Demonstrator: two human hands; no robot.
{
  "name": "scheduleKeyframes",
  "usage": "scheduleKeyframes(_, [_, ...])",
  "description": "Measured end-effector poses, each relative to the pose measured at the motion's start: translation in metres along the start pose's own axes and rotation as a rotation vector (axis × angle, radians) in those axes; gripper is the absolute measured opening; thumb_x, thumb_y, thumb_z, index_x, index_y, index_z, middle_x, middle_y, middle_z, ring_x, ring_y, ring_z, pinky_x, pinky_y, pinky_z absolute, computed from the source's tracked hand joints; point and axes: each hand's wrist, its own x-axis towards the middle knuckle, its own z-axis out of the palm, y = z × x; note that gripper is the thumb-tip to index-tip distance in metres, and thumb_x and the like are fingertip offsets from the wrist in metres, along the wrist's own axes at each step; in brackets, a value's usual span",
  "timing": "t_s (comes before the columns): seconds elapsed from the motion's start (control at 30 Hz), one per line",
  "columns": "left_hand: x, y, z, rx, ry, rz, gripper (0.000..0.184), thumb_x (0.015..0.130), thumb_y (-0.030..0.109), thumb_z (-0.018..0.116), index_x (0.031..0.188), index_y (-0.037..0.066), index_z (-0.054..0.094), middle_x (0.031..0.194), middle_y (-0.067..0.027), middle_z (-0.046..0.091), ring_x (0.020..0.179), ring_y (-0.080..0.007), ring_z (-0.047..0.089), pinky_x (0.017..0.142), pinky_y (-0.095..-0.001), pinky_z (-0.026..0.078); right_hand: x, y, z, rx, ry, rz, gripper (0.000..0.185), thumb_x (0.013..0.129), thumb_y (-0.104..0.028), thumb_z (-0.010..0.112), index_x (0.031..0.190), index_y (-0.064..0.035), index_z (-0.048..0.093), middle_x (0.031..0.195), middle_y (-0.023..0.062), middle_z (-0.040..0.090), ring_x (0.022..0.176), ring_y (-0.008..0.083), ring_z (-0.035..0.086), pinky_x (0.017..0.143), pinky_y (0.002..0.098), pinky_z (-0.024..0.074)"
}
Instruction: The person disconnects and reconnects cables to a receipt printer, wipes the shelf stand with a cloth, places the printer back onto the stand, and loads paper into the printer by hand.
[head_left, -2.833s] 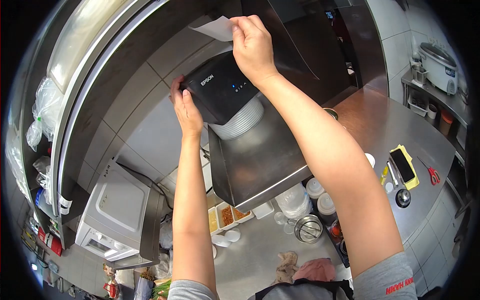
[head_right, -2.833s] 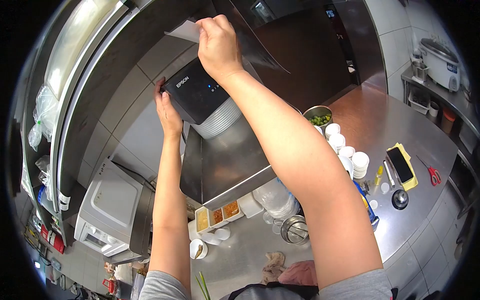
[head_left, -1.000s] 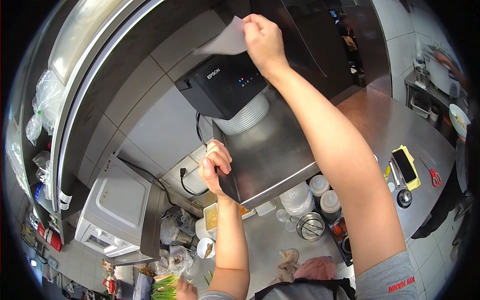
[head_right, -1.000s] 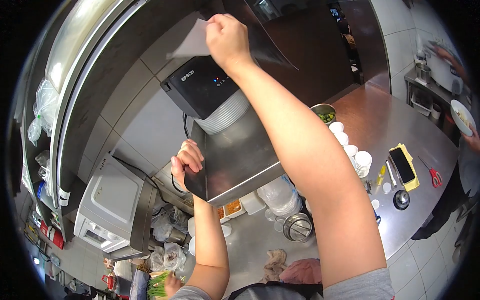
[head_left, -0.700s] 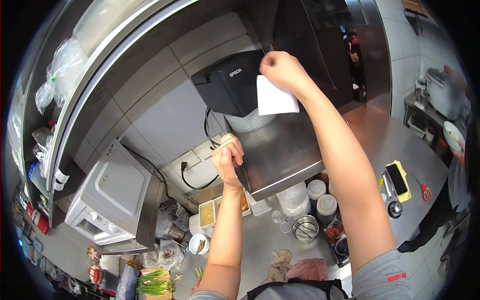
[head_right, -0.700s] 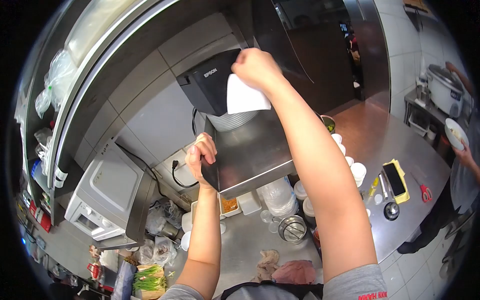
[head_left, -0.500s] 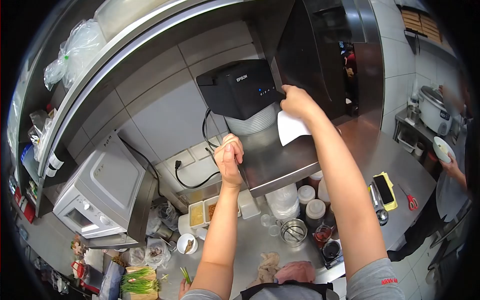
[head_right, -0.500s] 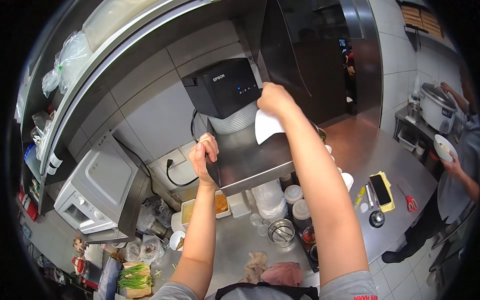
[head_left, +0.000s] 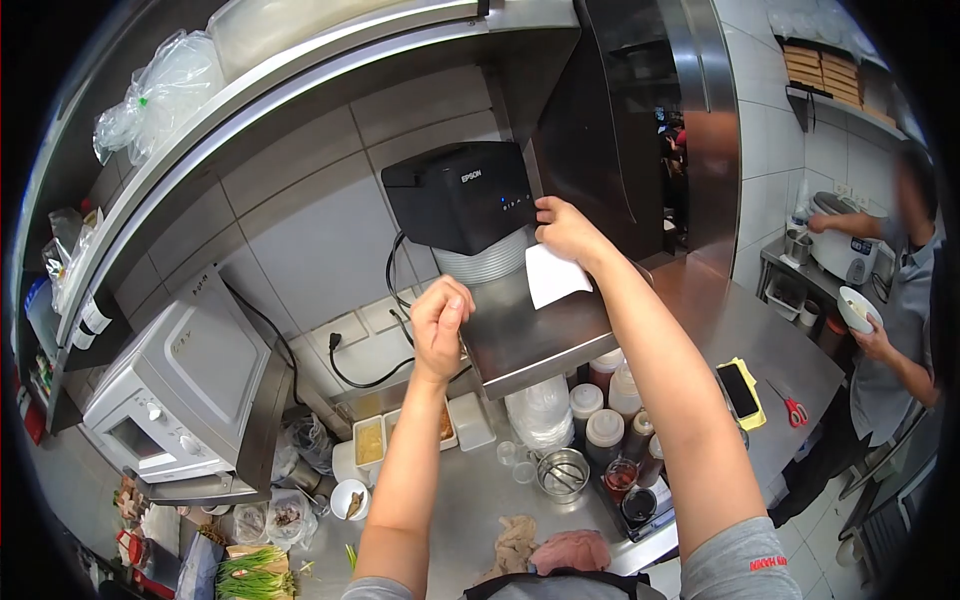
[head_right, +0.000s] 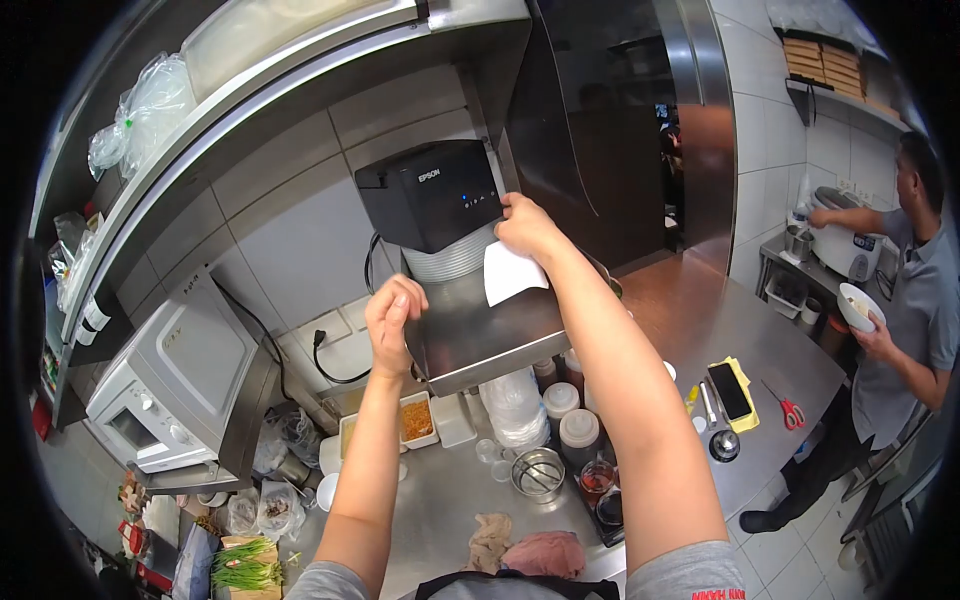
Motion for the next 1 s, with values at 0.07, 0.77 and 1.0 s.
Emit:
scheduleKeyframes(0.07, [0.007, -0.010, -0.011, -0.070, -0.016, -0.009, 0.016, 0.085, 0.017, 0.058, 0.087, 0.003, 0.051, 0.100, -0.0071, 0.052, 0.089, -0.0156, 0.050, 0.082, -0.0311, 0.039, 0.003, 0.003, -0.001, 0.009, -0.015, -0.008, 0.060, 0.073, -0.002, 0.058, 0.132, 0.0023, 0.045, 0.129, 0.0198, 0.054, 0.120, 0.0295, 0.052, 0.101, 0.0327, 0.0401])
scheduleKeyframes(0.77, [0.020, -0.018, -0.017, 0.343, -0.142, -0.142, 0.048, 0.094, 0.027, 0.035, 0.129, 0.000, 0.051, 0.145, -0.0157, 0.033, 0.132, -0.0319, 0.036, 0.109, -0.0402, 0.026, -0.003, -0.002, -0.003, 0.013, -0.124, 0.020, 0.070, 0.071, 0.005, 0.053, 0.138, 0.0065, 0.035, 0.144, 0.0221, 0.037, 0.129, 0.0296, 0.043, 0.103, 0.0303, 0.0358])
scheduleKeyframes(1.0, [0.020, -0.017, -0.017, 0.348, -0.152, -0.154, 0.049, 0.091, 0.024, 0.035, 0.130, 0.000, 0.051, 0.146, -0.0157, 0.032, 0.133, -0.0321, 0.035, 0.110, -0.0403, 0.025, 0.001, 0.002, -0.001, -0.055, -0.111, -0.011, 0.070, 0.070, 0.001, 0.056, 0.138, 0.0020, 0.039, 0.139, 0.0203, 0.044, 0.127, 0.0293, 0.046, 0.104, 0.0306, 0.0352])
